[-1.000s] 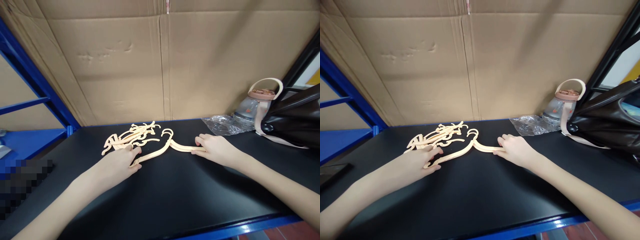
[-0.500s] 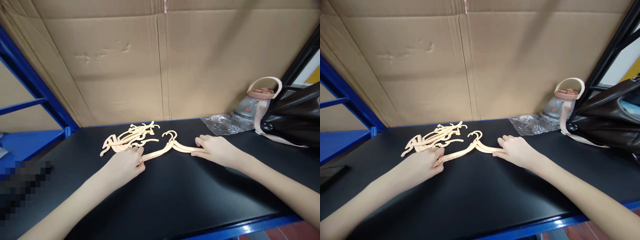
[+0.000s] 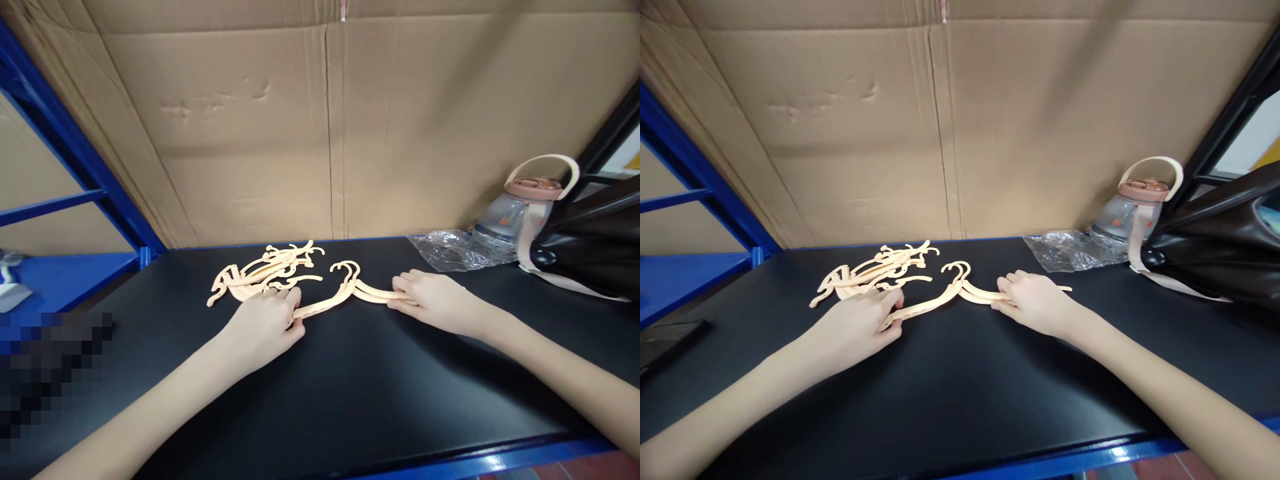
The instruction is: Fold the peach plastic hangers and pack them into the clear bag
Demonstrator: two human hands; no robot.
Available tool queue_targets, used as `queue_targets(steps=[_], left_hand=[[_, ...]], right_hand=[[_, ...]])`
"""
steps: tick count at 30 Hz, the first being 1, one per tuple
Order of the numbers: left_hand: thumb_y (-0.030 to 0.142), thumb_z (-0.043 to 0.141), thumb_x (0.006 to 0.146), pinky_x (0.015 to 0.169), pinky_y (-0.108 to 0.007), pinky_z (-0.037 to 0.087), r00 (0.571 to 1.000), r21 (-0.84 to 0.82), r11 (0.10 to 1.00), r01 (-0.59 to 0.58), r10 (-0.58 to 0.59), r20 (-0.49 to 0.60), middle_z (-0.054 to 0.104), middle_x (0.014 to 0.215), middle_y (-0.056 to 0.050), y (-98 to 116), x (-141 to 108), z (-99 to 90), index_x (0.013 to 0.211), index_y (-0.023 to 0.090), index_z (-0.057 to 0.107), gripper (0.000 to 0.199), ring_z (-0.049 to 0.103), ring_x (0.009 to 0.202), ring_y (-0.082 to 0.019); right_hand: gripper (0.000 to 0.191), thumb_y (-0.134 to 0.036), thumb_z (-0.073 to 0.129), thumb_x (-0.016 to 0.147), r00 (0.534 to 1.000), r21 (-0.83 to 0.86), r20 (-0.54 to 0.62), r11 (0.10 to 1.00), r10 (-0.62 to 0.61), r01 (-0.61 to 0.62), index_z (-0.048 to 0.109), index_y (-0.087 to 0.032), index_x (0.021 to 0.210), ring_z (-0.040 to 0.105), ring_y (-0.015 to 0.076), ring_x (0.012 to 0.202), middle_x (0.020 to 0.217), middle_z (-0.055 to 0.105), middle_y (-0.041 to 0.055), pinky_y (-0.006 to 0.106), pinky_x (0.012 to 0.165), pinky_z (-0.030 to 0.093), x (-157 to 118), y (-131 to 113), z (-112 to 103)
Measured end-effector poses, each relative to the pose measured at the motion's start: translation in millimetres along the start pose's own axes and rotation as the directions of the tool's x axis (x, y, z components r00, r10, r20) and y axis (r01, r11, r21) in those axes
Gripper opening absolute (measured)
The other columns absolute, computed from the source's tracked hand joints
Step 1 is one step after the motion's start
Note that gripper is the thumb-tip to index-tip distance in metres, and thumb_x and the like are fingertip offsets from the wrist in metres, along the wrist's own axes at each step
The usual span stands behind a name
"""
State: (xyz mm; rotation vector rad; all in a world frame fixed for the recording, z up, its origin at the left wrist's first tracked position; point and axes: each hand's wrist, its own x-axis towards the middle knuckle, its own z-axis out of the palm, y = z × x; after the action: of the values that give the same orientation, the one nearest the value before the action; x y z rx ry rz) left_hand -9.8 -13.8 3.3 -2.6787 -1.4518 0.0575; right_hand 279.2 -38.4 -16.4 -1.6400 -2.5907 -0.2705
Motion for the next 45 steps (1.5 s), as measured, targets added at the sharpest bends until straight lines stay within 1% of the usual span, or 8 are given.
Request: queue_targets(steps=[5,9,16,23,30,35,39,45], left_hand=[[0.050,0.042,0.085,0.057,-0.029,0.038,0.993,-0.163,0.980,0.115,-0.108,0.050,0.064,0.077,-0.003,-9.1,-3.0,-22.6,0.084,0.021,0.055,0.032,0.061,0.071,-0.022],[0.039,0.030,0.091,0.059,-0.030,0.040,0.987,-0.001,0.988,0.156,-0.156,-0.039,0.067,0.082,-0.007,-29.4,22.9,-35.9,0.092,0.019,0.058,0.034,0.063,0.074,-0.025],[0.036,0.036,0.090,0.076,-0.036,0.043,0.979,0.196,0.973,0.118,-0.080,-0.189,0.058,0.104,-0.021,-49.2,85.0,-7.6,0.097,0.007,0.059,0.038,0.052,0.103,-0.033],[0.020,0.033,0.090,0.072,-0.033,0.043,0.976,0.239,0.967,0.083,-0.030,-0.218,0.057,0.095,-0.019,-48.4,93.0,-1.0,0.087,0.010,0.061,0.030,0.050,0.097,-0.029],[0.028,0.020,0.094,0.065,-0.035,0.040,0.890,0.213,0.960,0.180,-0.067,-0.450,0.050,0.109,-0.021,-46.2,78.9,-42.5,0.103,0.011,0.053,0.039,0.046,0.104,-0.035],[0.037,0.025,0.094,0.058,-0.028,0.037,0.869,-0.067,0.994,0.085,-0.107,-0.483,0.060,0.083,-0.006,-22.2,60.5,-78.1,0.098,0.017,0.051,0.033,0.055,0.068,-0.020],[0.036,0.033,0.093,0.056,-0.024,0.035,0.916,-0.209,0.969,-0.129,0.036,-0.399,0.061,0.070,0.000,13.5,47.5,-87.2,0.086,0.019,0.052,0.027,0.054,0.059,-0.014],[0.031,0.030,0.095,0.056,-0.025,0.038,0.915,-0.242,0.933,-0.267,0.166,-0.368,0.060,0.071,0.000,56.9,38.8,-75.9,0.091,0.020,0.047,0.021,0.057,0.058,-0.014]], right_hand=[[0.032,-0.048,0.043,0.091,0.999,0.032,-0.016,0.999,-0.040,0.041,0.055,-0.019,0.088,0.057,0.0202,0.072,0.079,0.061,0.0046,0.030,0.063,0.040,1.1,8.6,-3.5],[0.040,-0.053,0.039,0.092,0.996,0.074,-0.090,0.997,-0.019,0.026,0.057,-0.019,0.103,0.060,0.0217,0.081,0.088,0.063,0.0057,0.033,0.071,0.043,1.3,14.7,-10.6],[0.033,-0.045,0.040,0.094,0.989,0.106,-0.145,0.994,-0.006,0.022,0.058,-0.019,0.104,0.061,0.0217,0.085,0.093,0.066,0.0047,0.035,0.076,0.044,-1.1,13.6,-16.9],[0.029,-0.041,0.043,0.093,0.993,0.146,-0.114,0.988,-0.025,0.042,0.060,-0.020,0.103,0.059,0.0216,0.081,0.088,0.066,0.0044,0.037,0.077,0.043,-1.7,11.3,-18.1],[0.025,-0.038,0.045,0.093,0.985,0.217,-0.163,0.972,-0.052,0.087,0.060,-0.021,0.103,0.059,0.0209,0.085,0.084,0.065,0.0034,0.037,0.083,0.041,-2.6,7.2,-21.0],[0.027,-0.037,0.046,0.093,0.968,0.316,-0.247,0.942,-0.032,0.112,0.056,-0.021,0.112,0.058,0.0201,0.094,0.099,0.064,0.0051,0.038,0.088,0.040,-3.6,-1.2,-21.1],[0.037,-0.037,0.033,0.097,0.967,0.539,-0.253,0.835,0.031,0.114,0.044,-0.027,0.132,0.057,0.0181,0.095,0.102,0.062,0.0039,0.037,0.087,0.042,-5.3,-11.6,-24.3],[0.033,-0.042,0.047,0.091,0.965,0.882,-0.228,0.448,0.127,0.150,0.050,-0.023,0.118,0.060,0.0164,0.083,0.088,0.063,0.0022,0.032,0.079,0.048,-8.5,-26.8,-28.0]])
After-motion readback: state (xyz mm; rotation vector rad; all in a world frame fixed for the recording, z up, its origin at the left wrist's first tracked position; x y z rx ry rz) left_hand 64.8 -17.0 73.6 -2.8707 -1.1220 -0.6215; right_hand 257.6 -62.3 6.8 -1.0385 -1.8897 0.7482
